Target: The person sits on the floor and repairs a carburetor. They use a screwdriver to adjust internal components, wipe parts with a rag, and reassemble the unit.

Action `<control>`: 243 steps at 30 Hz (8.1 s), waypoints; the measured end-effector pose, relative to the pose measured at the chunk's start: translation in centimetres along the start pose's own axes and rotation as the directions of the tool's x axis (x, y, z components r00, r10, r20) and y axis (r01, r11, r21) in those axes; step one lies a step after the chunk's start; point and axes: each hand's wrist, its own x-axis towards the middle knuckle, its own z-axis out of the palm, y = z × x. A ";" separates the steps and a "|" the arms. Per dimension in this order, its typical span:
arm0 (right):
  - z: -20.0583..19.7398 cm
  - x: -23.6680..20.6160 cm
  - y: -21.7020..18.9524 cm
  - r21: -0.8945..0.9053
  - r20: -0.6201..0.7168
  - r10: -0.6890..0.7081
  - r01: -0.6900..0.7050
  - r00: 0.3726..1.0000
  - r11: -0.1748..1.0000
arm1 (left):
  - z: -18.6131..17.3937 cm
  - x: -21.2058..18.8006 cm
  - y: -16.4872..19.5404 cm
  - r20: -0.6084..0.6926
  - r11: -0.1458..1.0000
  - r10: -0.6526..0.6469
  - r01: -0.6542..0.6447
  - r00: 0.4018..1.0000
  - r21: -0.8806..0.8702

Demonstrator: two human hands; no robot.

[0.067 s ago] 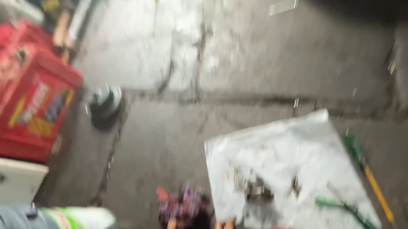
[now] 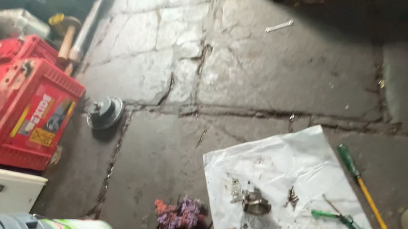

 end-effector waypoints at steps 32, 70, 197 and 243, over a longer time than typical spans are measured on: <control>-4.3 -14.9 -12.2 0.370 0.392 -0.434 0.293 0.812 0.882 | -5.6 -7.6 11.1 -0.147 0.996 0.061 -0.070 0.987 -0.059; -1.6 -12.7 -9.2 -0.115 0.355 -0.062 0.109 0.933 0.987 | -4.9 -7.9 12.2 -0.111 0.996 0.078 -0.073 0.991 0.051; -0.5 -12.4 -10.5 0.324 0.450 0.099 -0.265 0.888 0.908 | -5.5 -7.5 10.7 -0.117 0.987 0.115 -0.127 0.987 -0.100; -1.4 -11.0 -11.9 0.001 0.463 0.294 -0.332 0.836 0.943 | -5.9 -8.3 10.2 -0.323 0.932 0.307 -0.351 0.895 -0.086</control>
